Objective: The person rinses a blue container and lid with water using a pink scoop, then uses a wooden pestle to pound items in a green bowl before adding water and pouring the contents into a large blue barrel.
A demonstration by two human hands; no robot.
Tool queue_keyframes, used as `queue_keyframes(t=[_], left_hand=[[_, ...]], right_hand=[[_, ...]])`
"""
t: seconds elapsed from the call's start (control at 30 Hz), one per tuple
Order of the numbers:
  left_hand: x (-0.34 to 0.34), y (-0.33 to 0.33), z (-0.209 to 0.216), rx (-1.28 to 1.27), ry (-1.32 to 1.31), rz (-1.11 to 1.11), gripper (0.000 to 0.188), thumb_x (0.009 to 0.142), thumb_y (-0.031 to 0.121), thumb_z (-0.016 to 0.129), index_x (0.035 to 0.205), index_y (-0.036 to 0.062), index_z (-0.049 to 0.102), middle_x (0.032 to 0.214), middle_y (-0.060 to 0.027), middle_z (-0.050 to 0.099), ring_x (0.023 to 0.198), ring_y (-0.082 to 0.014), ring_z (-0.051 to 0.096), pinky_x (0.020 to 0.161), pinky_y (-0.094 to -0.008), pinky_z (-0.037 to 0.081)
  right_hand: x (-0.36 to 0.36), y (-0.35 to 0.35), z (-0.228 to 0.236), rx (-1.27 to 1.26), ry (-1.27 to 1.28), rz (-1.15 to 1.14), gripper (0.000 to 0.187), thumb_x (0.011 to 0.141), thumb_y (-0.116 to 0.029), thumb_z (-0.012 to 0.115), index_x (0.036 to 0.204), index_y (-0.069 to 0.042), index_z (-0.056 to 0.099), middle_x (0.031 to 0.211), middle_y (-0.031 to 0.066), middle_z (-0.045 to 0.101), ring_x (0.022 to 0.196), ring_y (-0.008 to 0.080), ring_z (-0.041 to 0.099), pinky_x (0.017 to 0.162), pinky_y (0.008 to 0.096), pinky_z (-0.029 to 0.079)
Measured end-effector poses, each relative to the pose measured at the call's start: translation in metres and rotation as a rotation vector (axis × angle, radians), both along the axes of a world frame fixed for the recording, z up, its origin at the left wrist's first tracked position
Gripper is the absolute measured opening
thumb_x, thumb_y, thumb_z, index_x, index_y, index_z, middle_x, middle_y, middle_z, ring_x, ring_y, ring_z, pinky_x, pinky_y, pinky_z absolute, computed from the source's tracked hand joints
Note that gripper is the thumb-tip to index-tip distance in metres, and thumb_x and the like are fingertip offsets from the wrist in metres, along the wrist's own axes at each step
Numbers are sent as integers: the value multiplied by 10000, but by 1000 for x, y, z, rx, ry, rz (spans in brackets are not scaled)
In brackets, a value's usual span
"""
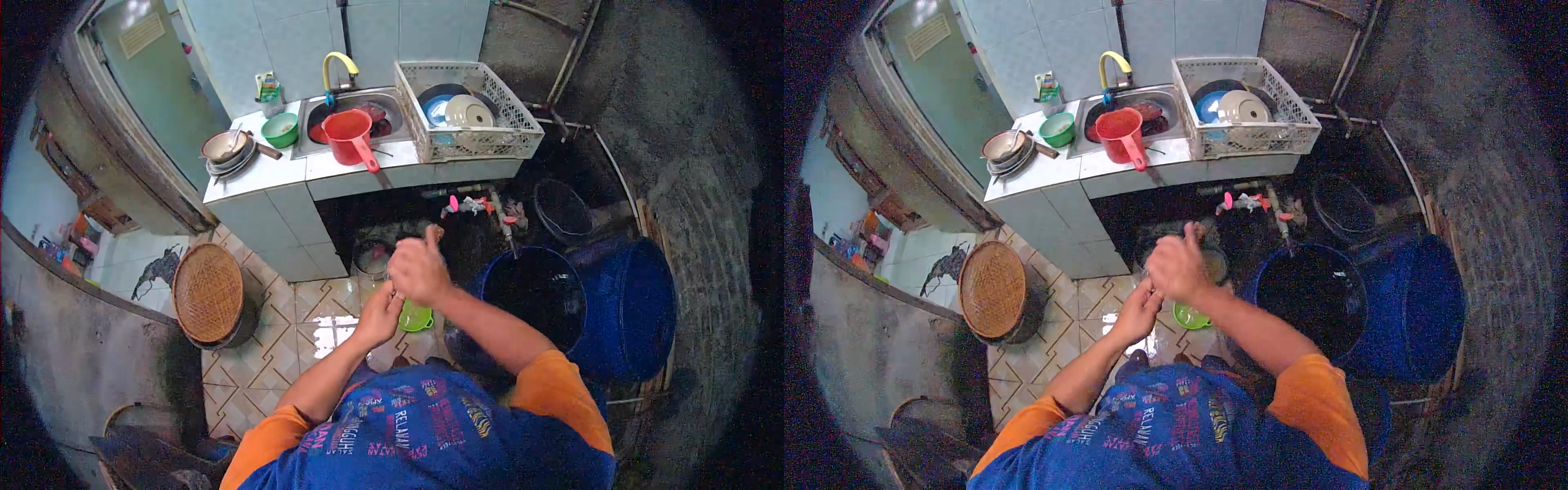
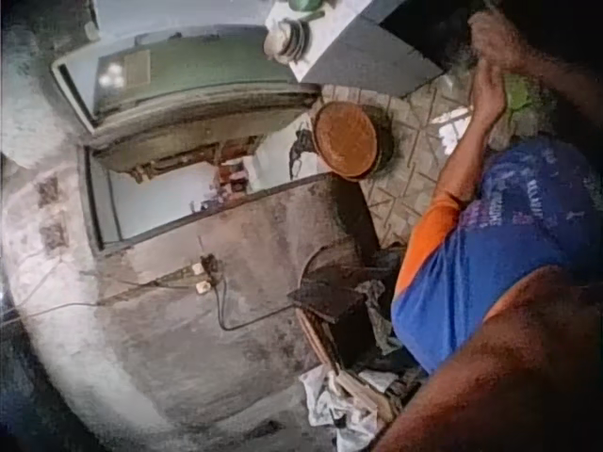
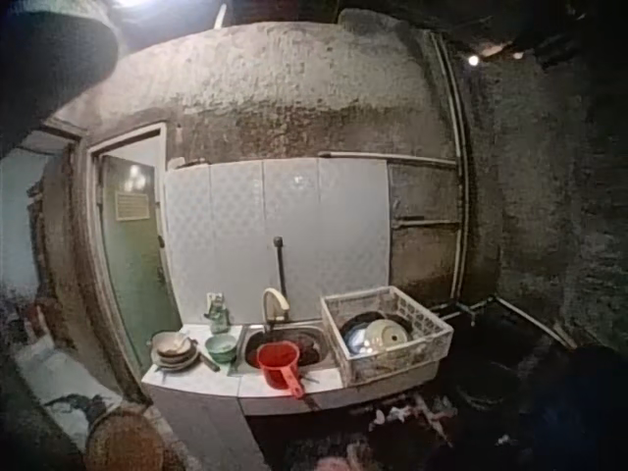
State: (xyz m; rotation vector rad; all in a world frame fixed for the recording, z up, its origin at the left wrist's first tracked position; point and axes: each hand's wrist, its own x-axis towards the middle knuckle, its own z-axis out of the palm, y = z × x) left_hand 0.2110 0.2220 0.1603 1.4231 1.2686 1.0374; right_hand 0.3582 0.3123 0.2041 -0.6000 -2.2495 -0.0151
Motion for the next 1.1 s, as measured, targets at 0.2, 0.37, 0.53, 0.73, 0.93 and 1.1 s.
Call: queue_keyframes(t=[0.2, 0.37, 0.53, 0.73, 0.93, 1.1], left_hand=[[0, -7, 13, 105, 106, -3, 158, 986, 177, 466, 944, 26, 488, 729, -85, 523, 677, -188, 492, 638, -347, 408], [-6, -4, 4, -38, 43, -58, 147, 986, 172, 461, 978, 30, 499, 756, -76, 523, 718, -158, 487, 683, -320, 417], [2, -7, 8, 116, -72, -8, 142, 1002, 185, 467, 905, 82, 471, 709, 55, 390, 642, -59, 356, 562, -243, 323], [-20, -20, -15, 40, -56, -27, 178, 1007, 204, 461, 1085, 56, 522, 720, 57, 395, 652, -55, 360, 569, -234, 327], [-32, -16, -4, -85, 22, 109, 277, 1014, 223, 430, 1196, 42, 533, 779, 15, 491, 721, -77, 454, 644, -250, 397], [-11, -7, 2, 49, 96, 98, 335, 1010, 273, 420, 1194, 23, 547, 941, -126, 613, 898, -217, 580, 816, -330, 450]], right_hand=[[-1, 13, 23, -146, -278, -306, 181, 820, -244, 515, 707, -128, 594, 765, 83, 550, 829, 302, 541, 963, 642, 277], [10, 24, 19, -115, -328, -338, 208, 822, -271, 505, 695, -136, 598, 749, 92, 541, 814, 319, 529, 969, 643, 278], [-1, 8, 3, 27, -383, -112, 188, 790, -263, 528, 655, -137, 567, 700, 78, 505, 775, 294, 529, 977, 662, 280], [50, 75, -3, -311, 46, -479, 300, 906, -271, 489, 733, -62, 618, 694, 202, 596, 721, 417, 586, 809, 508, 449], [61, 47, 28, -646, 608, -620, 263, 923, -242, 506, 865, -25, 643, 831, 170, 650, 743, 320, 615, 709, 427, 470], [-2, -4, 19, -100, 211, -68, 115, 753, -152, 692, 828, -83, 640, 789, 87, 555, 861, 286, 568, 966, 524, 379]])
